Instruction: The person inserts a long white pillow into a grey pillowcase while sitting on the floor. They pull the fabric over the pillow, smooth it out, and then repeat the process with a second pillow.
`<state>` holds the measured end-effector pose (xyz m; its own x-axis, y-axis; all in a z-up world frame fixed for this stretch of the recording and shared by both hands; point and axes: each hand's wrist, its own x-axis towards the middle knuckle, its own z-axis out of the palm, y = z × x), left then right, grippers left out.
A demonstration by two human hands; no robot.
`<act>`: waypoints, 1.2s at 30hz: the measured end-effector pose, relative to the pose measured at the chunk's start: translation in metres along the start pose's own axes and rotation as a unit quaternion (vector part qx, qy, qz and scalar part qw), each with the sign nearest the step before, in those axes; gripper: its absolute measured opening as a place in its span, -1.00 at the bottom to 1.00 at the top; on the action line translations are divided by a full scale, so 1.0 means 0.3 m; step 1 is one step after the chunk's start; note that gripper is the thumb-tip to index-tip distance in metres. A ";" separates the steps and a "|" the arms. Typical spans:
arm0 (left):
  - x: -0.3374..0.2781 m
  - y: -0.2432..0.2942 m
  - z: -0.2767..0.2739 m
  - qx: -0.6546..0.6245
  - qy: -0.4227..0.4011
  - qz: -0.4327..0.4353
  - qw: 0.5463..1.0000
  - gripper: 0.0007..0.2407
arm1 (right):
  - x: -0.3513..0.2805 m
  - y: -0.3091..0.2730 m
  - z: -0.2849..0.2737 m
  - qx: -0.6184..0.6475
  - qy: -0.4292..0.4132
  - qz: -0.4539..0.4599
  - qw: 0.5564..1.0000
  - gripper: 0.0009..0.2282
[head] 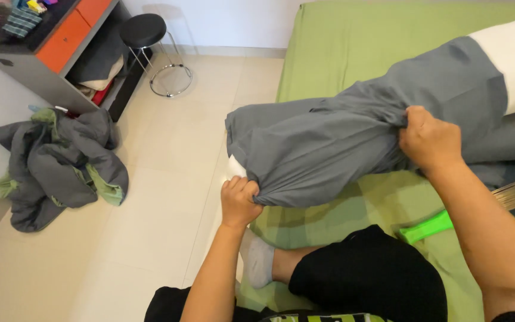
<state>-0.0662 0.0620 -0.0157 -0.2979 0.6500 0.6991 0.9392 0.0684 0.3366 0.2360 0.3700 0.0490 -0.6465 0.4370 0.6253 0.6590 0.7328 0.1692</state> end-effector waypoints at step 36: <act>-0.279 0.223 0.105 -0.073 -0.206 0.095 0.971 -0.52 | -0.306 0.094 -0.108 -0.051 -0.063 0.163 0.983 -0.92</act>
<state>0.0270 0.0361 -0.0717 0.0001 0.8903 0.4554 0.9276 -0.1702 0.3325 0.3264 0.3335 0.0211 -0.4322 0.7057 0.5614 0.8701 0.4900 0.0538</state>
